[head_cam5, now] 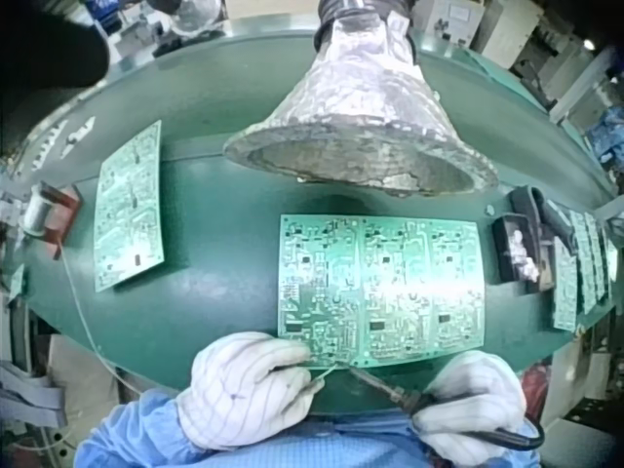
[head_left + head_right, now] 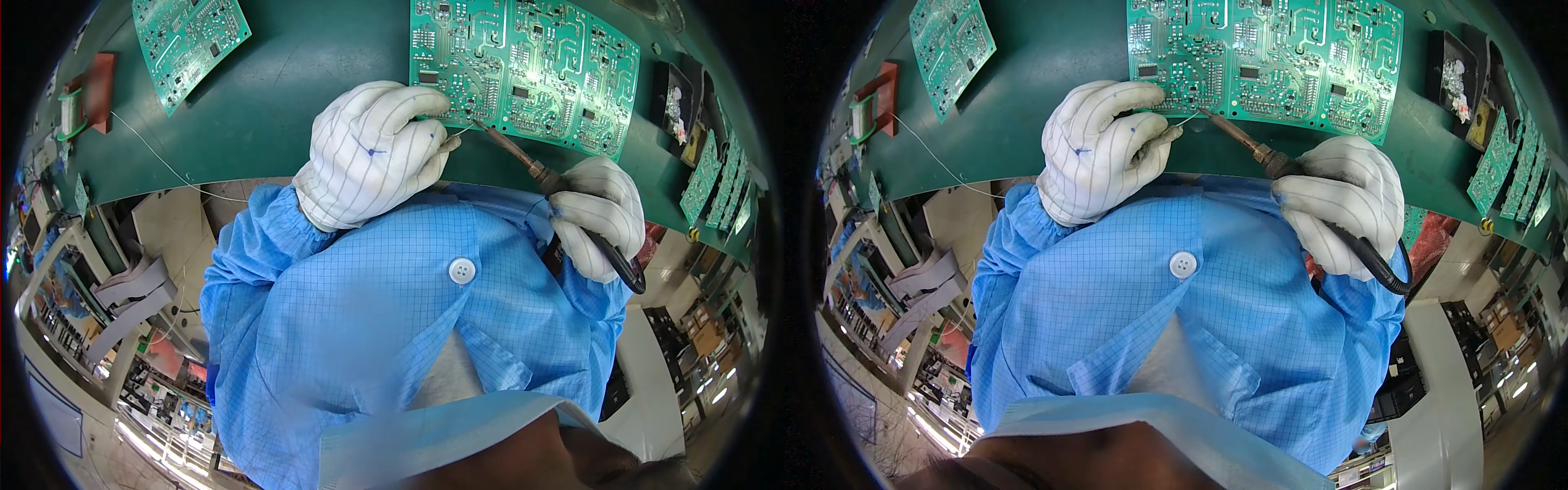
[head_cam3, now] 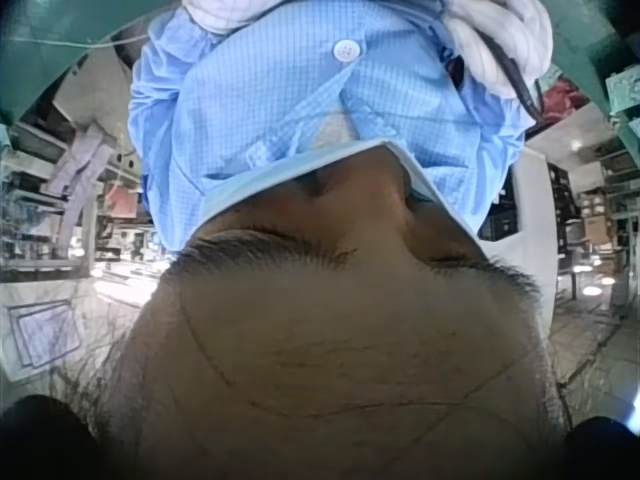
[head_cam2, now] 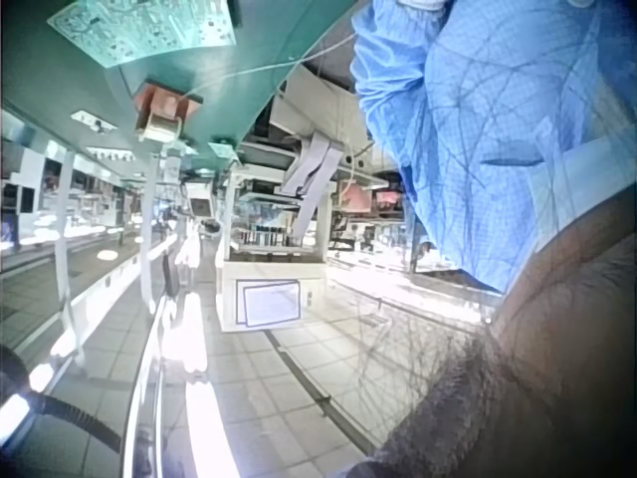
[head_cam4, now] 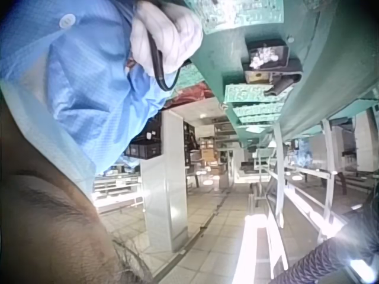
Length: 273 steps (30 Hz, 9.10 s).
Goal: Soldering electronic components onto printed circuit boards at a manual assembly station.
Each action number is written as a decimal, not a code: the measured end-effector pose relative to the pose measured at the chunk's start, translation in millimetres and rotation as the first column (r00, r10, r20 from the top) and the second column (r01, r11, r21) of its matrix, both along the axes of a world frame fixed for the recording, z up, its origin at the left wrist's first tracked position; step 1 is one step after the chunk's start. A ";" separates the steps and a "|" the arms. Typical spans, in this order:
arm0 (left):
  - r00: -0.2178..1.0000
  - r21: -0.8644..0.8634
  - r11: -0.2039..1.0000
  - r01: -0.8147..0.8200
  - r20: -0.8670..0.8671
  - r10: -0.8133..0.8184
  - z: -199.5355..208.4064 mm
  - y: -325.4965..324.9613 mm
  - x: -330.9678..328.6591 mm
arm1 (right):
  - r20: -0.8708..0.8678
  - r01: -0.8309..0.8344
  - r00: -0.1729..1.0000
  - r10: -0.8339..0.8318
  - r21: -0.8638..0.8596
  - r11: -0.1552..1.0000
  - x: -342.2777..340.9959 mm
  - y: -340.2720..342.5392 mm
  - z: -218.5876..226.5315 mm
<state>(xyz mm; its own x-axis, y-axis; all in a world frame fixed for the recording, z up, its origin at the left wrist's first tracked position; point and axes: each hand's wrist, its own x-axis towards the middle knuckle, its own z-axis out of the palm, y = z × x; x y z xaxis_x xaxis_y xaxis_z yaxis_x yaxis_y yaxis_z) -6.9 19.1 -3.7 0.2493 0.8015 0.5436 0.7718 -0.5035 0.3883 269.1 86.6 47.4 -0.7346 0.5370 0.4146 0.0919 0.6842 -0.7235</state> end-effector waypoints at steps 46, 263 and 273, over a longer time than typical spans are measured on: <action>0.991 -0.135 0.991 0.004 0.136 0.015 9.2 -9.0 -14.6 | -0.140 0.316 0.936 -0.324 -0.073 0.946 -2.5 -7.1 -18.4; 0.966 -0.227 0.964 -0.140 0.184 0.183 7.1 3.4 -15.5 | -0.249 0.431 0.902 -0.353 0.443 0.786 -89.3 -35.7 -10.3; 0.921 -0.228 0.938 -0.261 0.231 0.313 3.7 3.8 -17.5 | -0.236 0.427 0.904 -0.356 0.462 0.777 -89.2 -34.0 -9.1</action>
<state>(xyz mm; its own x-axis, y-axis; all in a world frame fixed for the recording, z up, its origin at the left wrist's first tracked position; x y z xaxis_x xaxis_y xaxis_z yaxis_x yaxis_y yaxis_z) -24.4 22.8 0.0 -0.1364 0.9111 0.3889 0.7307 -0.1725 0.6605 179.9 52.6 38.3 -0.4271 0.4643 0.7759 0.3615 0.8742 -0.3241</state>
